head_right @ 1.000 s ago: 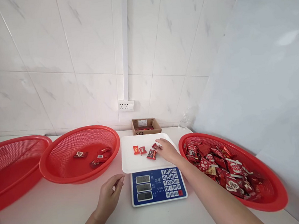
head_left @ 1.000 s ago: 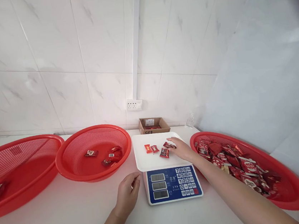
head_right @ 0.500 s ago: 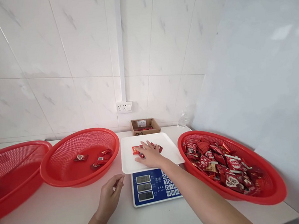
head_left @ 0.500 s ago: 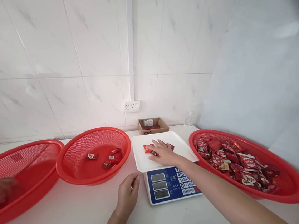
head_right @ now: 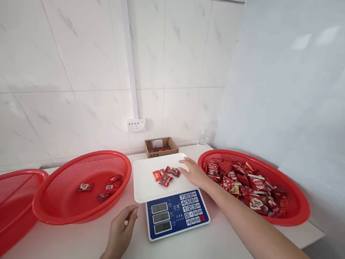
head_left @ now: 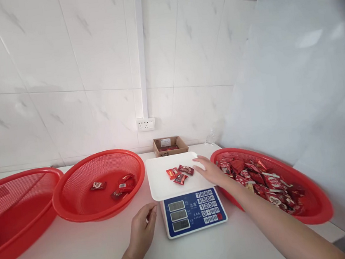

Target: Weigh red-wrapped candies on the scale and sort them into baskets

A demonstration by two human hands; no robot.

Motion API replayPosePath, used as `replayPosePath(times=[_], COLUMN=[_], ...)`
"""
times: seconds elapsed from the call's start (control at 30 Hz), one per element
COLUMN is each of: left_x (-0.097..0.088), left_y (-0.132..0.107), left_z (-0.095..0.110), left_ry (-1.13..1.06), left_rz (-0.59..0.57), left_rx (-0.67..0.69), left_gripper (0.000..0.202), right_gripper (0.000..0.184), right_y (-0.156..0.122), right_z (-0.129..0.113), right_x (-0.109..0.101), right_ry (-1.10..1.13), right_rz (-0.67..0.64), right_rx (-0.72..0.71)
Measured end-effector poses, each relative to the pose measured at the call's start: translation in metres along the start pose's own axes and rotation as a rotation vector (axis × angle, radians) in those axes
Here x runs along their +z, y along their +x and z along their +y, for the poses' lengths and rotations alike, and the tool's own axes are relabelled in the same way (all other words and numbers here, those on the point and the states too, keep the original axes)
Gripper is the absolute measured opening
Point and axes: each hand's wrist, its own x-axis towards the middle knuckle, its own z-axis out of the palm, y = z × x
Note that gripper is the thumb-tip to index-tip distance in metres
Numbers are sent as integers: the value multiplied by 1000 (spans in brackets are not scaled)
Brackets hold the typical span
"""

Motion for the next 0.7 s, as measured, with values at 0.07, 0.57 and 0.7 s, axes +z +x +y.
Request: replayPosePath(times=[0.07, 0.57, 0.7], left_x=[0, 1, 1], left_y=[0, 1, 0], left_z=[2, 2, 1], left_ry=[2, 23, 30], left_rz=[5, -20, -33], left_rx=[9, -20, -25], left_gripper=[32, 34, 35], right_gripper=[44, 48, 30], right_y=[1, -18, -18], right_z=[31, 105, 116], right_x=[-22, -43, -42], right_ry=[6, 339, 344], right_rz=[78, 125, 161], right_rx=[123, 465, 488])
